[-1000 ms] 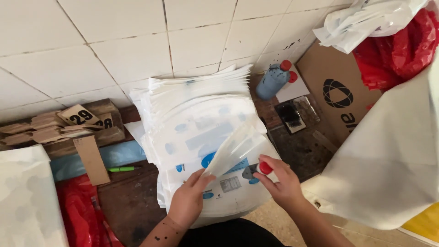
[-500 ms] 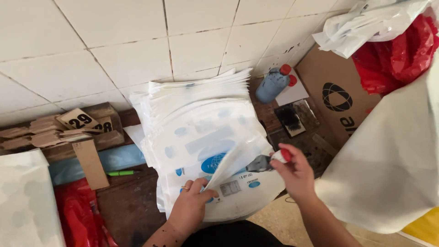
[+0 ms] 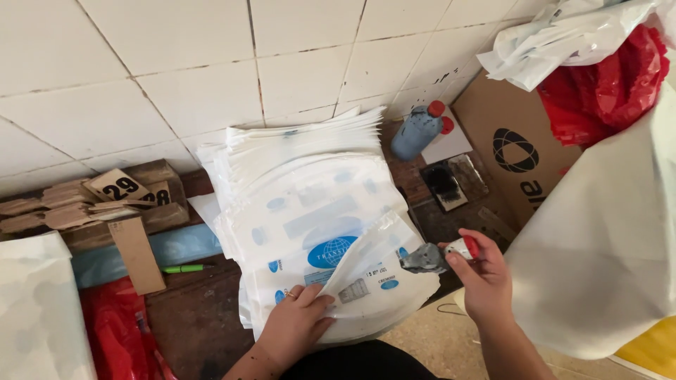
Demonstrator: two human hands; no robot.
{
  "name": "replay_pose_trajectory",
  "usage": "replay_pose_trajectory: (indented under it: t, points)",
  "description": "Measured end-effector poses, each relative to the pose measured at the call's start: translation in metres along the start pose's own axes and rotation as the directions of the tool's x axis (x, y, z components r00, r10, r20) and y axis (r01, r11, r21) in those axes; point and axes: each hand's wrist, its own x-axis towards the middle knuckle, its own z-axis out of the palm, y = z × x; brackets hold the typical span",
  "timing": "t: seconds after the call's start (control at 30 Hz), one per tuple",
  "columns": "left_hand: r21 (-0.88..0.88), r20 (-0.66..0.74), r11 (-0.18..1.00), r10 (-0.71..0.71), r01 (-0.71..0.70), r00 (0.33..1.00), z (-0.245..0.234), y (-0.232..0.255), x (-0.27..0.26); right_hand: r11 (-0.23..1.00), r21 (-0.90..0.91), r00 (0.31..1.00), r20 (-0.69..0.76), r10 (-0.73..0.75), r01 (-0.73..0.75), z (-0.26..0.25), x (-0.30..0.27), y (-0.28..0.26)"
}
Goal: The person is manually stamping white plastic bags using a hand stamp and ink from a small bottle, processing them one by one from a stack.
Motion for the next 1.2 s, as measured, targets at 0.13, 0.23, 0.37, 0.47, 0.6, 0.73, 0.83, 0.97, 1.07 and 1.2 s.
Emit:
replay_pose_trajectory:
  t: [0.13, 0.23, 0.37, 0.47, 0.6, 0.73, 0.83, 0.97, 1.07, 1.2]
  points:
    - [0.001, -0.091, 1.000, 0.024, -0.024, 0.996, -0.005, 0.009, 0.005, 0.998, -0.054, 0.999, -0.039, -0.010, 0.008, -0.015, 0.000, 0.006]
    - [0.025, -0.208, 0.997, 0.078, -0.074, 0.975, -0.002, 0.007, 0.006, 0.998, 0.035, 0.999, -0.009, -0.045, 0.045, -0.021, -0.004, 0.005]
    - [-0.189, -0.197, 0.959, -0.249, 0.213, 0.948, -0.007, 0.014, 0.007, 0.990, 0.020, 0.987, 0.087, -0.139, 0.137, -0.033, -0.011, 0.016]
    - [-0.244, -0.251, 0.938, -0.305, 0.245, 0.919, -0.001, 0.007, 0.004, 0.946, -0.227, 0.953, 0.248, -0.176, 0.233, -0.018, -0.017, 0.020]
    - [-0.246, -0.174, 0.937, -0.293, 0.247, 0.940, 0.015, -0.006, -0.001, 0.769, -0.570, 0.922, 0.382, -0.064, 0.290, 0.020, -0.020, 0.033]
    - [-0.152, -0.192, 0.988, -0.072, 0.043, 0.979, 0.014, -0.004, -0.002, 0.620, -0.494, 0.785, 0.489, -0.382, 0.609, 0.043, -0.011, 0.075]
    - [-0.081, -0.072, 0.997, 0.010, -0.015, 0.997, -0.002, 0.009, -0.002, 0.474, -0.455, 0.658, 0.517, -0.548, 0.753, 0.049, -0.005, 0.065]
    - [-0.088, 0.129, 0.996, -0.021, 0.033, 0.991, -0.015, 0.009, -0.001, 0.782, -0.598, 0.920, 0.383, 0.085, 0.177, 0.041, 0.007, 0.025]
    - [-0.093, 0.072, 0.995, -0.031, 0.037, 0.997, -0.007, 0.005, 0.002, 0.858, -0.511, 0.983, 0.178, 0.036, 0.061, 0.024, 0.009, -0.008]
    - [-0.067, -0.071, 0.997, 0.024, -0.029, 0.997, -0.002, 0.008, 0.003, 0.982, -0.169, 0.991, 0.119, -0.068, 0.088, -0.005, 0.004, -0.015]
